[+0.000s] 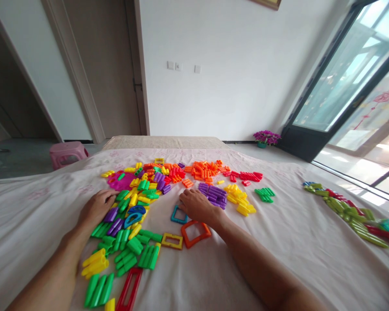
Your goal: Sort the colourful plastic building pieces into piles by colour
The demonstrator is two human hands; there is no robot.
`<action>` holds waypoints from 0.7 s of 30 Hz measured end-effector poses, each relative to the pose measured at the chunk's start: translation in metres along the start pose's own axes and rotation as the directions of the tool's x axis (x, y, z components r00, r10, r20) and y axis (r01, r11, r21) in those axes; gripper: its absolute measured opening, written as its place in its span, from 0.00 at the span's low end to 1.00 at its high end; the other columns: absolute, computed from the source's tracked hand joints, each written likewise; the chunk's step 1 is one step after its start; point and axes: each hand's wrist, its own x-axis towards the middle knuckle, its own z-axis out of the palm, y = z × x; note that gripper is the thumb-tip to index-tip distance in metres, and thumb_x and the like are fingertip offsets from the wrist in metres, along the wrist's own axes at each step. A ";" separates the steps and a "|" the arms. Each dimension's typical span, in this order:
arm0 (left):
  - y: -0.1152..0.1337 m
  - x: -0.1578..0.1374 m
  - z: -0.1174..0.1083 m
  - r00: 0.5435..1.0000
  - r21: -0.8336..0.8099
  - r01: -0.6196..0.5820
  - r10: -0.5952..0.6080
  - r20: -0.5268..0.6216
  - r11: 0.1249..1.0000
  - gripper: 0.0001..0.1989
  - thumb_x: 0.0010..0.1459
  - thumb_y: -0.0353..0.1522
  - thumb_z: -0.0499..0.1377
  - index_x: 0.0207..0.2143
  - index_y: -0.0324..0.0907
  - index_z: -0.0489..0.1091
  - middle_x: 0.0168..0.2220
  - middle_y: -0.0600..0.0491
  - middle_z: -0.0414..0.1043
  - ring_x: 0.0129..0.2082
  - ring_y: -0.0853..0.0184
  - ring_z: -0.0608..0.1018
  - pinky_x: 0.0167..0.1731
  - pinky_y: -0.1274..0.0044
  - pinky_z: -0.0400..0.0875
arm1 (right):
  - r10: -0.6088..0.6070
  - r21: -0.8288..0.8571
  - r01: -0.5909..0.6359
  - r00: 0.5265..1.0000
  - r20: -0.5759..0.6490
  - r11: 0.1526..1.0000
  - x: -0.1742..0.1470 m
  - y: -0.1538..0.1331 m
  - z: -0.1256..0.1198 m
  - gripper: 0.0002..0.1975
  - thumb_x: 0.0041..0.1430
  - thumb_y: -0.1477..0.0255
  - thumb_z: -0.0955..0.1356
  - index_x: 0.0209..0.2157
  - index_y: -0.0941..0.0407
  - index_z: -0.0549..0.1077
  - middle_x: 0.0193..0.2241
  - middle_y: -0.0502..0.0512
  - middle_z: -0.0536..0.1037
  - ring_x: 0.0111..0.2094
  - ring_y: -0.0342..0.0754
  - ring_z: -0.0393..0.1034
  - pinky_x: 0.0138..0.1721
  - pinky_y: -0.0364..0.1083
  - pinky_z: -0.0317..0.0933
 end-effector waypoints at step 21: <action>0.003 -0.001 -0.001 1.000 -0.003 0.012 -0.012 0.011 1.000 0.22 0.58 0.41 0.48 0.43 0.42 0.77 0.48 0.48 0.77 0.50 0.59 0.77 0.53 0.71 0.68 | -0.008 0.002 0.008 0.999 -0.035 1.000 0.001 -0.001 0.006 0.14 0.68 0.65 0.63 0.43 0.60 0.73 0.43 0.64 0.75 0.45 0.54 0.71 0.47 0.50 0.63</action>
